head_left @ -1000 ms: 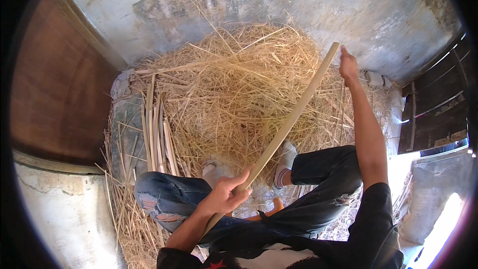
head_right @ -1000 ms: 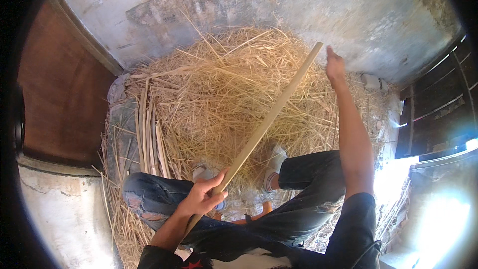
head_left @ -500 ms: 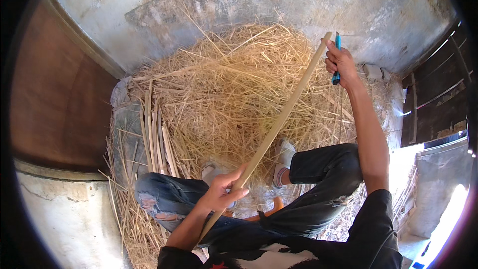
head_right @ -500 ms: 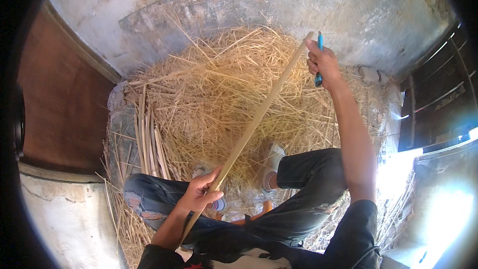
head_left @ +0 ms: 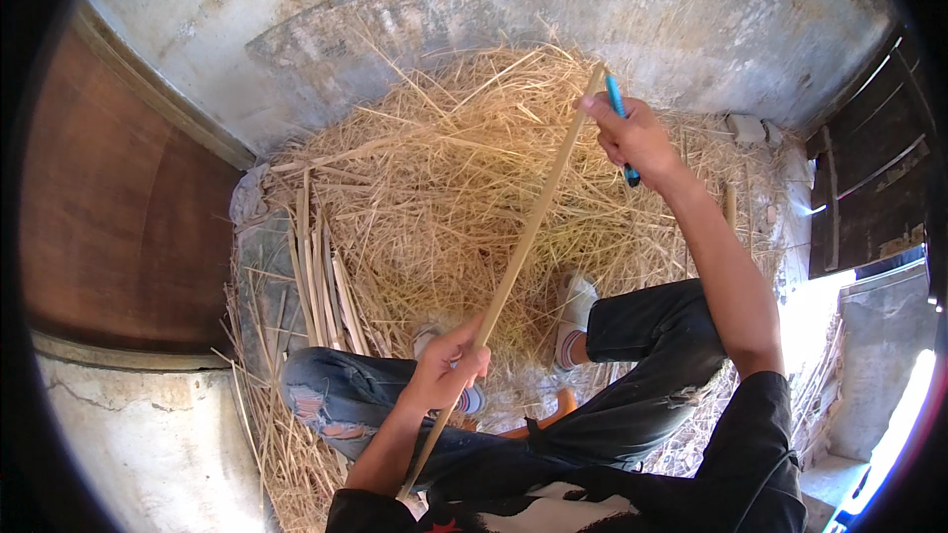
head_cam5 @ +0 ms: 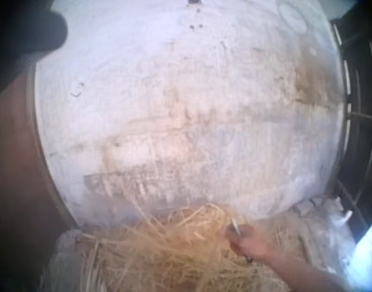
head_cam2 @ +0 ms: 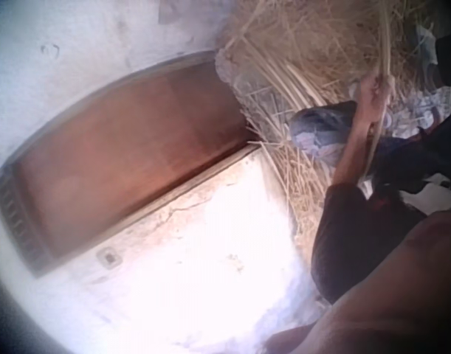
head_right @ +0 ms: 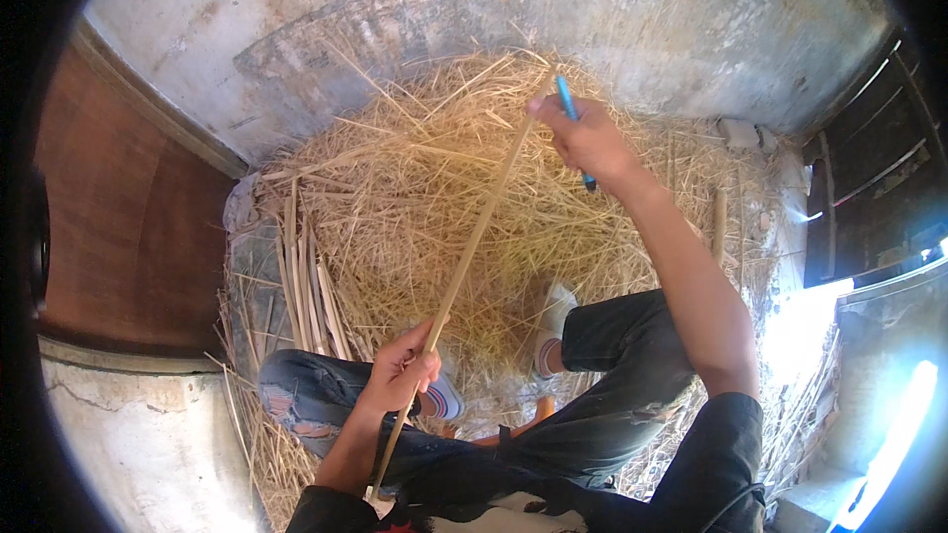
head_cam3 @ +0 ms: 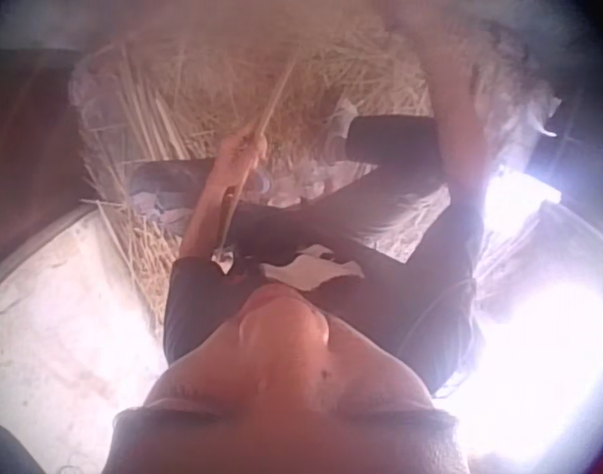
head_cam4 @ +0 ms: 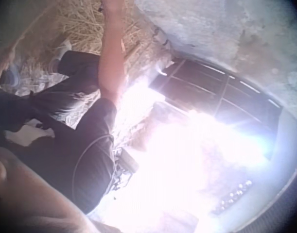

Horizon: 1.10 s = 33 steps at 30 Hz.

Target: The person sits on a floor covered with straw and uses a small knife to shave a long, thin bamboo stick. They hold the stick with their left hand and scrape the blade along its length with their right hand, removing thin strips of material.

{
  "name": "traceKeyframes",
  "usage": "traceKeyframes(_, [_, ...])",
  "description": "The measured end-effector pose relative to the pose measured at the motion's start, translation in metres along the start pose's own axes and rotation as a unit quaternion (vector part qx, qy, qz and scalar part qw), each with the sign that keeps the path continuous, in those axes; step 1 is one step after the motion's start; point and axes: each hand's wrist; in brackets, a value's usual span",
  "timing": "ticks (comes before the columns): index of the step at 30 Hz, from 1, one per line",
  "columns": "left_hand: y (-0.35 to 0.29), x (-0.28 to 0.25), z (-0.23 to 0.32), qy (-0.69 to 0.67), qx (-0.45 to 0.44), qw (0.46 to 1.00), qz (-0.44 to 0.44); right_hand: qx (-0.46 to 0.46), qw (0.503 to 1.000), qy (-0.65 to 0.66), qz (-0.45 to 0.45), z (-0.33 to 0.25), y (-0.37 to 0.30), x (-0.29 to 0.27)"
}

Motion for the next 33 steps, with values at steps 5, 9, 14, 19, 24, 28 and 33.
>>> traceKeyframes(5, [0.000,-0.002,-0.004,-0.047,-0.012,0.997,0.066,-0.087,0.954,-0.287,-0.027,0.011,-0.008,0.046])
traceKeyframes(9, [0.000,-0.007,0.004,-0.047,-0.006,0.992,0.119,-0.066,0.919,-0.363,-0.141,0.007,-0.039,0.110])
traceKeyframes(14, [0.003,-0.011,0.008,-0.003,-0.018,0.986,0.168,-0.084,0.869,-0.386,-0.296,0.021,-0.085,0.159])
traceKeyframes(19, [-0.012,-0.009,0.001,0.024,-0.046,0.980,0.190,-0.043,0.888,-0.402,-0.219,0.014,-0.042,0.135])
traceKeyframes(24, [-0.019,-0.010,-0.001,0.036,-0.020,0.991,0.130,-0.013,0.918,-0.389,-0.080,0.016,0.011,0.078])
traceKeyframes(28, [-0.008,-0.015,0.001,0.018,-0.053,0.982,0.178,0.021,0.881,-0.399,-0.254,0.018,-0.041,0.131])
traceKeyframes(33, [-0.013,-0.016,-0.009,0.065,-0.017,0.980,0.188,-0.003,0.858,-0.415,-0.303,0.013,-0.055,0.158])
Point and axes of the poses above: each hand's wrist, its own y-axis towards the middle knuckle, its own x-axis out of the palm, z = x × y, and after that the axes turned 9 degrees about -z, right-handed
